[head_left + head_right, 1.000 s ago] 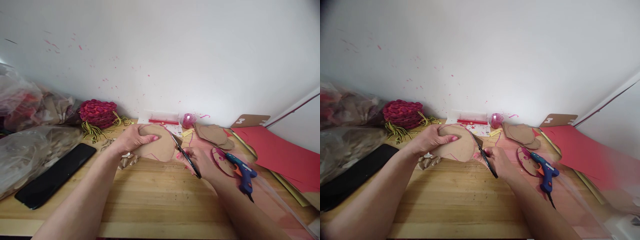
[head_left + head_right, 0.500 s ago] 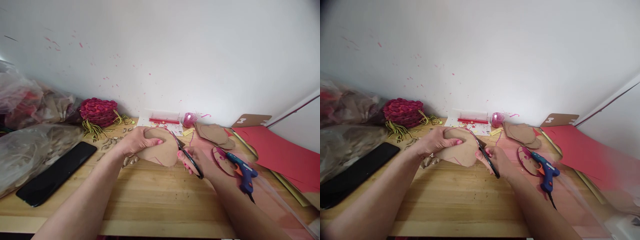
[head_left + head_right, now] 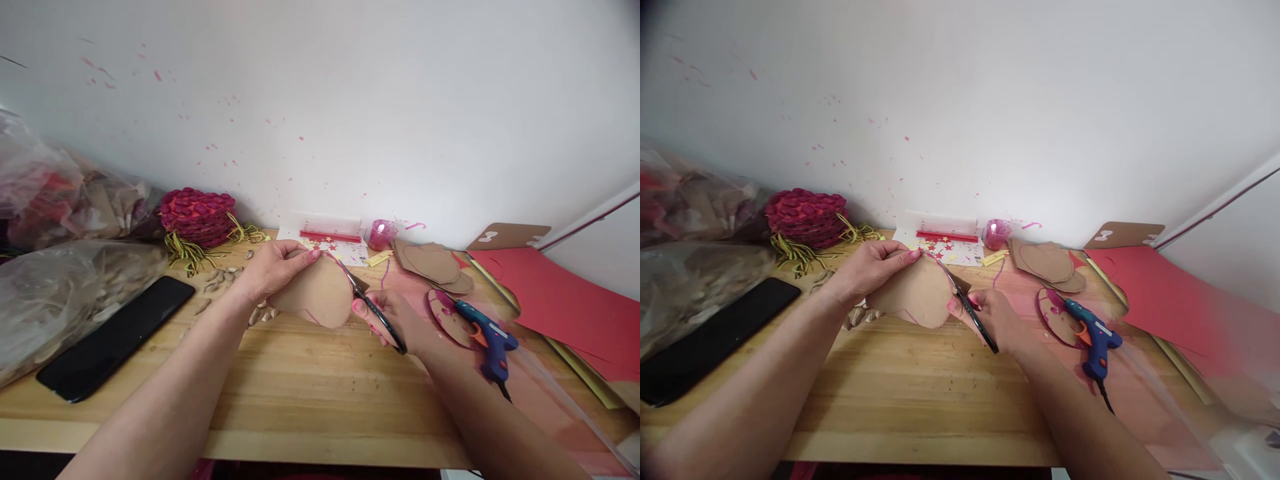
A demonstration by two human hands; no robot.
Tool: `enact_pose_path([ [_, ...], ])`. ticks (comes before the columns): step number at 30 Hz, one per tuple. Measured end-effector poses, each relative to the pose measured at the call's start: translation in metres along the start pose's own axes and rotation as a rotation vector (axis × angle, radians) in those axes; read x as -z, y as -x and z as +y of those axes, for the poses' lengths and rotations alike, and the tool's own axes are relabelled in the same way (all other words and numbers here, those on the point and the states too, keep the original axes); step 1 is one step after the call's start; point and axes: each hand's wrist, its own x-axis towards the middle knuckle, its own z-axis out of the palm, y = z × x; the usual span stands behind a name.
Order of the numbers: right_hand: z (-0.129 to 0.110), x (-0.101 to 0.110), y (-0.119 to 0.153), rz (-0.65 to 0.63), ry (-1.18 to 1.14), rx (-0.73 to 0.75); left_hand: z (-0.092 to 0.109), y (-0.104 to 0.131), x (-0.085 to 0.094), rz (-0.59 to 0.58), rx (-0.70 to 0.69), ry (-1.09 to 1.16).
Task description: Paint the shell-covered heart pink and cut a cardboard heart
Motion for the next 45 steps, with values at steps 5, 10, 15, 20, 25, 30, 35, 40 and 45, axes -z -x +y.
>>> enact_pose_path([
  [5, -0.005, -0.003, 0.002, 0.024, -0.023, -0.010, 0.004, 0.001, -0.003, 0.061, 0.028, 0.040],
  [10, -0.007, -0.006, 0.003, 0.019, -0.066, -0.035, 0.005, 0.001, -0.002, 0.064, 0.037, 0.037],
  [15, -0.009, -0.004, 0.004, 0.018, -0.064, -0.026, 0.003, 0.001, -0.001, 0.052, 0.037, 0.044],
  [20, -0.012, -0.002, 0.005, 0.010, -0.007, 0.036, 0.004, 0.001, 0.000, 0.032, 0.032, 0.039],
  [25, -0.014, -0.003, 0.005, 0.008, -0.020, 0.057, 0.004, 0.000, 0.001, 0.044, 0.037, 0.018],
  [30, -0.013, -0.002, 0.006, 0.034, 0.041, 0.062, 0.002, 0.000, 0.002, 0.022, 0.060, 0.052],
  [35, -0.003, -0.003, 0.003, -0.005, 0.025, 0.039, 0.000, 0.000, 0.002, 0.012, 0.054, 0.014],
  [40, 0.001, -0.004, 0.001, -0.087, -0.018, 0.045, -0.002, 0.000, -0.003, -0.052, 0.030, -0.049],
  [45, 0.001, -0.001, 0.002, -0.142, 0.001, 0.113, -0.002, 0.000, -0.005, -0.046, 0.024, -0.060],
])
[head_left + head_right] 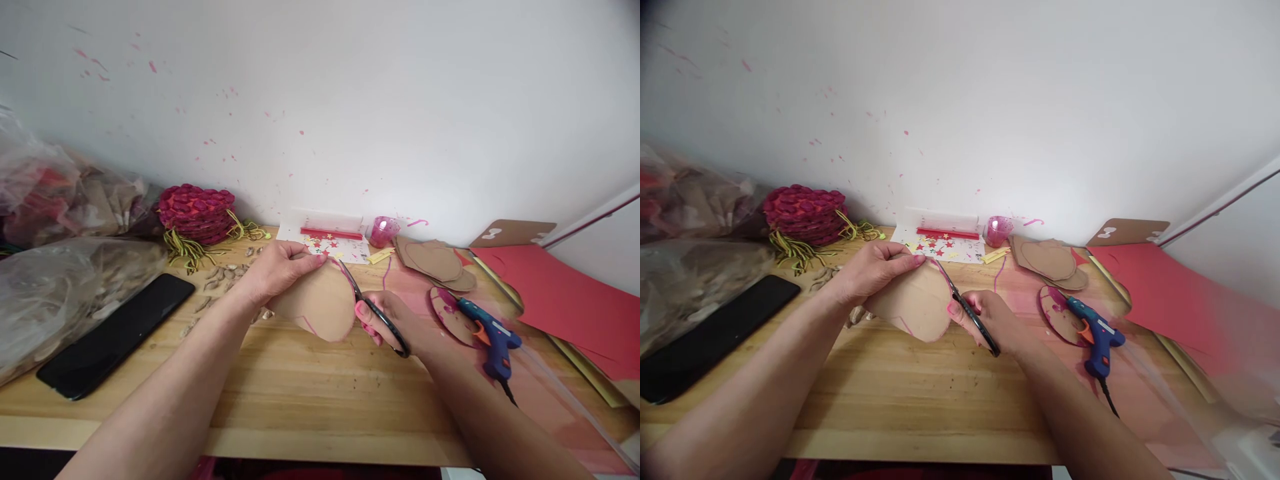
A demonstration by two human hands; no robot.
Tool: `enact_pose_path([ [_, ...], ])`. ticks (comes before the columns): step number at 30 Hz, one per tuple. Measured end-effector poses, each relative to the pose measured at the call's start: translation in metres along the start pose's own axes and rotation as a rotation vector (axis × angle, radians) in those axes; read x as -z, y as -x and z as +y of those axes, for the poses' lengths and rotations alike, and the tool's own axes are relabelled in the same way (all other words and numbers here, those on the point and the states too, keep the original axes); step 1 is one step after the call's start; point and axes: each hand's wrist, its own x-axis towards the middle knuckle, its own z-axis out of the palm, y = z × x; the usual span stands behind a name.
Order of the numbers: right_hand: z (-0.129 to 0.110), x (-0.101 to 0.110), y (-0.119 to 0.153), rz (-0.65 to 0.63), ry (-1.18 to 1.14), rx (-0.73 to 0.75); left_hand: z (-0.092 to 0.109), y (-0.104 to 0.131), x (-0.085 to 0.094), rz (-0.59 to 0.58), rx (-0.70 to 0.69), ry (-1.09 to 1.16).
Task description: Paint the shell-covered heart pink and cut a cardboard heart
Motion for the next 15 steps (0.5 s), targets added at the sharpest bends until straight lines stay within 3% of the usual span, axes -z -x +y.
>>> enact_pose_path([
  [15, -0.0067, -0.0020, 0.0008, 0.077, 0.033, -0.002, -0.0037, -0.0008, -0.0024, 0.005, -0.010, 0.044],
])
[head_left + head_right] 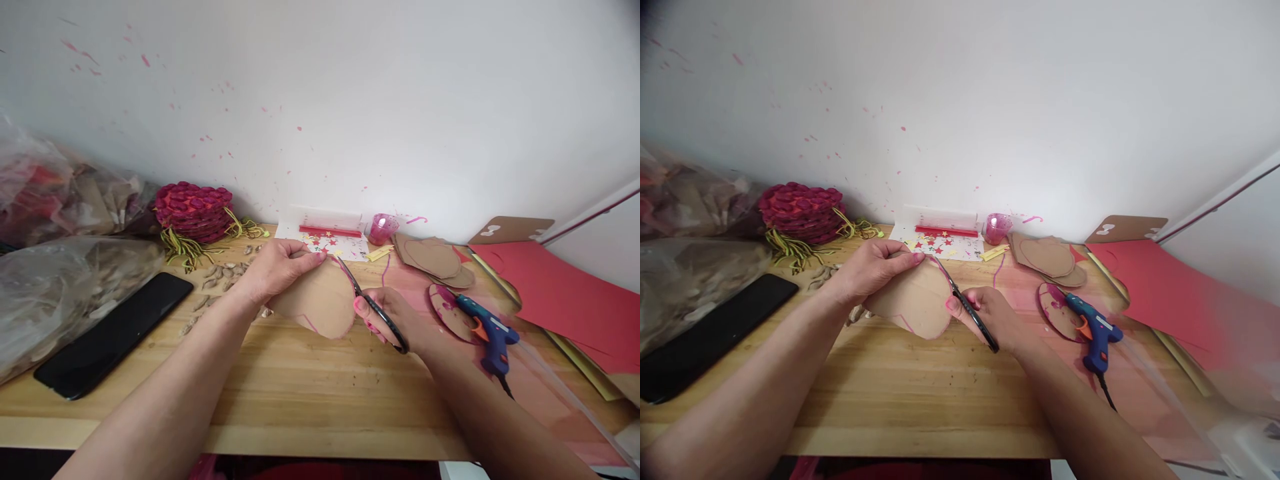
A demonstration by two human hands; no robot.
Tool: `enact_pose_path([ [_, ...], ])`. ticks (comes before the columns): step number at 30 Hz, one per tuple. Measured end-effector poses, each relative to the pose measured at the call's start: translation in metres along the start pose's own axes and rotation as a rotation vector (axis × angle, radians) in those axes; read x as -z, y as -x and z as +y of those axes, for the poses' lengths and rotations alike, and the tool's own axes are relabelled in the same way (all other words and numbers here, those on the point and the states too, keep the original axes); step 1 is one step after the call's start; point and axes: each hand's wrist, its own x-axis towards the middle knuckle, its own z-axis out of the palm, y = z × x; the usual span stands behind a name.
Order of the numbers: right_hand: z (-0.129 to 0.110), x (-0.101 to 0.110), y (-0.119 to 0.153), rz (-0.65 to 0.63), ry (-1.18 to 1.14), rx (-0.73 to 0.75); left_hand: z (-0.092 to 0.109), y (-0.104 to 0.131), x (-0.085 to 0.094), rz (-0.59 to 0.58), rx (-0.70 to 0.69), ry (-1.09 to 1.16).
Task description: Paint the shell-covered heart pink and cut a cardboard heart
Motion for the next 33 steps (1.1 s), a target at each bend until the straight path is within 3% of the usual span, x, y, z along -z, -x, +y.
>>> enact_pose_path([
  [12, 0.011, -0.002, -0.003, 0.024, -0.025, 0.032, 0.001, 0.000, 0.000, 0.029, -0.061, -0.028],
  [24, 0.006, -0.003, -0.002, 0.063, 0.007, -0.035, 0.000, 0.000, -0.001, 0.037, -0.044, -0.018],
  [33, 0.000, -0.002, -0.002, 0.076, 0.018, -0.003, -0.002, 0.000, 0.000, 0.016, -0.048, -0.001],
])
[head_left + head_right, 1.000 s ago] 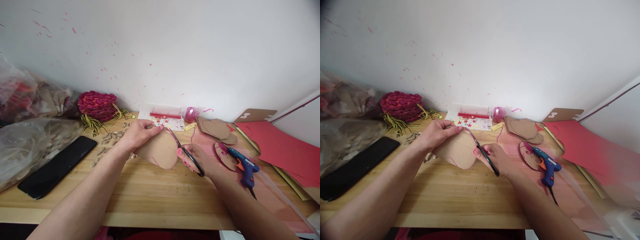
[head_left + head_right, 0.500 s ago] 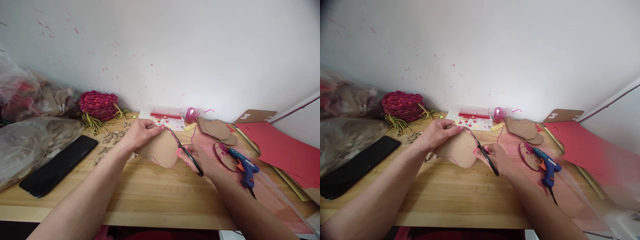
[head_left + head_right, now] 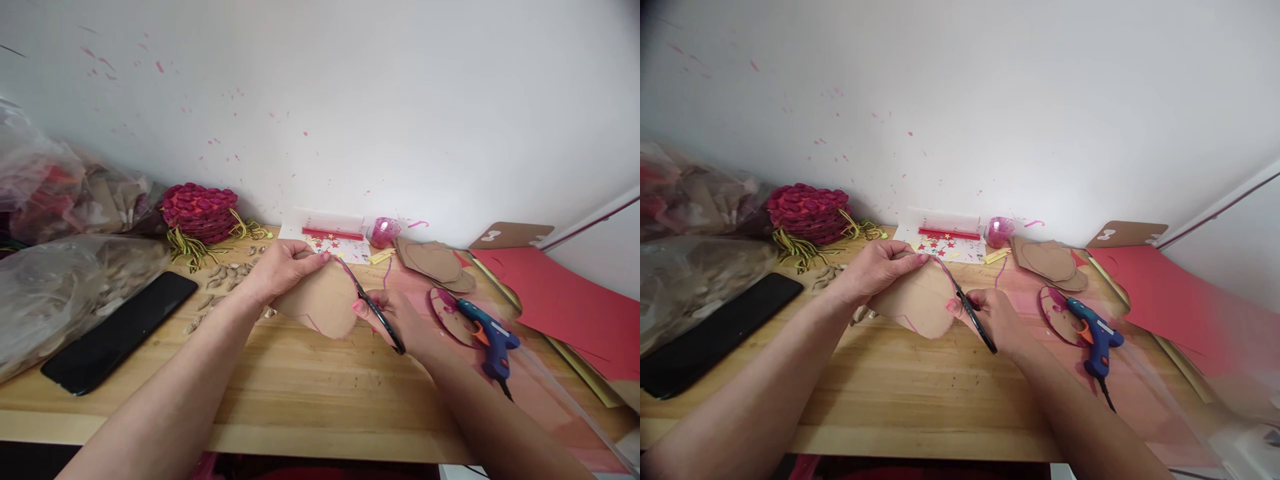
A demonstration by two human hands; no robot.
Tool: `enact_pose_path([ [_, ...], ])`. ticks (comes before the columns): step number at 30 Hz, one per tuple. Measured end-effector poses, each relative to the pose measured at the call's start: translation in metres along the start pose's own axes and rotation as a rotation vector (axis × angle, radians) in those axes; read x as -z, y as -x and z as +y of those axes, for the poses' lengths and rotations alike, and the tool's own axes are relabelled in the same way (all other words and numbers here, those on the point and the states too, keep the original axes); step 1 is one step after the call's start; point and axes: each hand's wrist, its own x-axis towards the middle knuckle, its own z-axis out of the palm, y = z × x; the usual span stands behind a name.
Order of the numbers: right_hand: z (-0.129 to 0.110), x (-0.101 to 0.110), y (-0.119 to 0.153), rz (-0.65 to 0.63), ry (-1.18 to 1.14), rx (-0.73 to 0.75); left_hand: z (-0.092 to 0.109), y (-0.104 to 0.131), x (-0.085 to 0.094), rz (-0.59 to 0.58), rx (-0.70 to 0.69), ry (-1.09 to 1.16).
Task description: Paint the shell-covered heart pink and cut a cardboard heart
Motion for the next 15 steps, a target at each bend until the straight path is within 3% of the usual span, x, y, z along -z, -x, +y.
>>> enact_pose_path([
  [7, 0.012, 0.001, -0.001, -0.029, 0.011, -0.058, 0.005, 0.001, 0.002, -0.026, -0.074, -0.103],
  [15, 0.008, 0.003, -0.004, -0.152, -0.122, -0.032, 0.002, 0.001, -0.001, -0.012, -0.017, -0.053],
])
